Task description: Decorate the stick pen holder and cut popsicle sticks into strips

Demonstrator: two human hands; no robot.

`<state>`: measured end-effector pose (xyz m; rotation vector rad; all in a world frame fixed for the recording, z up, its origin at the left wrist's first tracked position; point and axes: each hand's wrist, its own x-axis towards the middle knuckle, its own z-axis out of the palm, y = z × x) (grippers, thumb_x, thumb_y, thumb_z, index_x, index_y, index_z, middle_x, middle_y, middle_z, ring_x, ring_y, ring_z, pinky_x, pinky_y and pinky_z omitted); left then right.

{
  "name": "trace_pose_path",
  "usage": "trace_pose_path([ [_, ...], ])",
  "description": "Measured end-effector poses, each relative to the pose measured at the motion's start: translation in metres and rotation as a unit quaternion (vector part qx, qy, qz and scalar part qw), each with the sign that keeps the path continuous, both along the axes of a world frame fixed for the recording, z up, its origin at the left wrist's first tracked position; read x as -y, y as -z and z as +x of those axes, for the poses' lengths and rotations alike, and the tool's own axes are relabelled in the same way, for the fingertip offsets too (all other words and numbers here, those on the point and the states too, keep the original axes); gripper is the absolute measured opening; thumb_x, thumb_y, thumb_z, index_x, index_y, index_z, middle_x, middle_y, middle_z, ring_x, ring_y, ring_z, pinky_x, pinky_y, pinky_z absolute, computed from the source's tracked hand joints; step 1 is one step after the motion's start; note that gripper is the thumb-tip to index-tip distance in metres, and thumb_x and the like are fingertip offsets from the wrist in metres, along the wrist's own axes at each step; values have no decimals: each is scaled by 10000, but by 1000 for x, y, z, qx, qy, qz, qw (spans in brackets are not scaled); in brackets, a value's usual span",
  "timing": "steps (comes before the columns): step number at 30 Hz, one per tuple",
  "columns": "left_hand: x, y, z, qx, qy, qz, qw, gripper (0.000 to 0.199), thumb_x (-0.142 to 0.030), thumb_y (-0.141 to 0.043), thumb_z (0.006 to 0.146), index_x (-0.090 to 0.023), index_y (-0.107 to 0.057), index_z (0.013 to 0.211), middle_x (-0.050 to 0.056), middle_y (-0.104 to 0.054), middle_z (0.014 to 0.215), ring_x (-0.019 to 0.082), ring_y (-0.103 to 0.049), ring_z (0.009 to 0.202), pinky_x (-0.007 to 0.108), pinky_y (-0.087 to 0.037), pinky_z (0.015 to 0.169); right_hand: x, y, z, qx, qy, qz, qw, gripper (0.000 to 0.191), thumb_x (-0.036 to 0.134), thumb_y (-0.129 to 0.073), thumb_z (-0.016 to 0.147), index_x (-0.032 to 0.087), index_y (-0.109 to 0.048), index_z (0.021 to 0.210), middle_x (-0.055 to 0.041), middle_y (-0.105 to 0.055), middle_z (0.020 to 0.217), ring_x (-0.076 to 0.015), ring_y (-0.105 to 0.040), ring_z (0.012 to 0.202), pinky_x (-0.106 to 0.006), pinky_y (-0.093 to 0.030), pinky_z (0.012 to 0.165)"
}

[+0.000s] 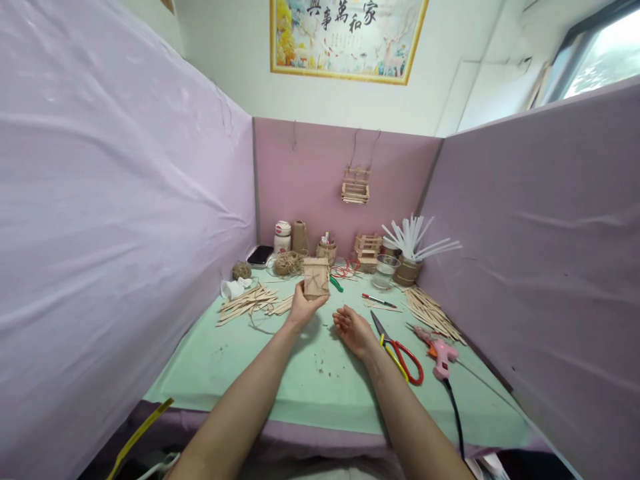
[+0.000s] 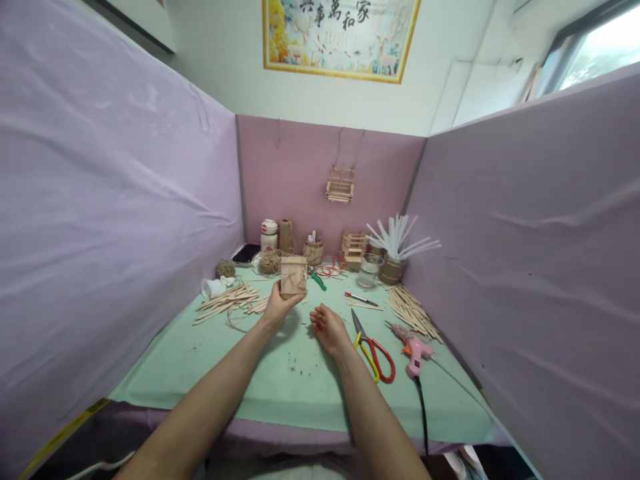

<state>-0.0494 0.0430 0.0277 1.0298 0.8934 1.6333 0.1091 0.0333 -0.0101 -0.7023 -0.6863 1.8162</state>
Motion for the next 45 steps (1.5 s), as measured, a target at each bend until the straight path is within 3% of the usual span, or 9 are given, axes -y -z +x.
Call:
trace_pose_path([
  [6, -8, 1, -6, -27, -65, 3, 998, 745, -203, -870, 476, -202, -471, 1105, 124, -547, 1215, 287, -504, 1178, 420, -332, 1030, -1, 5, 0, 39, 9, 6, 999, 181, 302, -559, 917, 137, -606, 973, -15, -631, 873, -103, -599, 668, -246, -522, 578],
  [15, -10, -6, -15, -28, -63, 16, 998, 773, -205, -858, 512, -223, -399, 1133, 121, -576, 1162, 271, -558, 1119, 417, -390, 988, 4, 0, -2, 57, 4, 20, 998, 175, 300, -560, 916, 133, -606, 944, -2, -622, 826, -91, -584, 628, -226, -505, 546],
  [25, -8, -10, -18, -7, -74, 26, 997, 768, -203, -858, 494, -214, -412, 1118, 137, -531, 1235, 267, -533, 1155, 394, -379, 996, 9, -4, -3, 66, -2, 24, 998, 180, 303, -561, 916, 130, -612, 903, 10, -624, 774, -84, -579, 593, -217, -494, 529],
  [30, -6, -12, -19, 8, -49, 31, 998, 736, -211, -843, 523, -224, -439, 1138, 113, -518, 1280, 262, -506, 1192, 385, -363, 1014, 13, -8, -4, 78, 3, 21, 997, 180, 302, -571, 908, 133, -621, 868, 13, -635, 744, -85, -580, 579, -217, -485, 526],
  [35, -5, -12, -23, 43, 0, 38, 998, 738, -244, -818, 568, -220, -435, 1198, 99, -592, 1195, 262, -549, 1126, 402, -403, 976, 18, -15, -6, 83, 6, 20, 996, 174, 299, -620, 864, 129, -636, 827, -3, -648, 698, -88, -579, 545, -198, -455, 486],
  [45, -4, -18, -29, 181, 67, 74, 978, 566, -164, -708, 648, -277, -456, 1142, 2, -620, 1117, 151, -571, 1047, 337, -393, 970, 21, -18, -8, 98, 12, 16, 995, 130, 291, -676, 792, 165, -660, 766, -33, -651, 671, -98, -575, 538, -190, -457, 469],
])
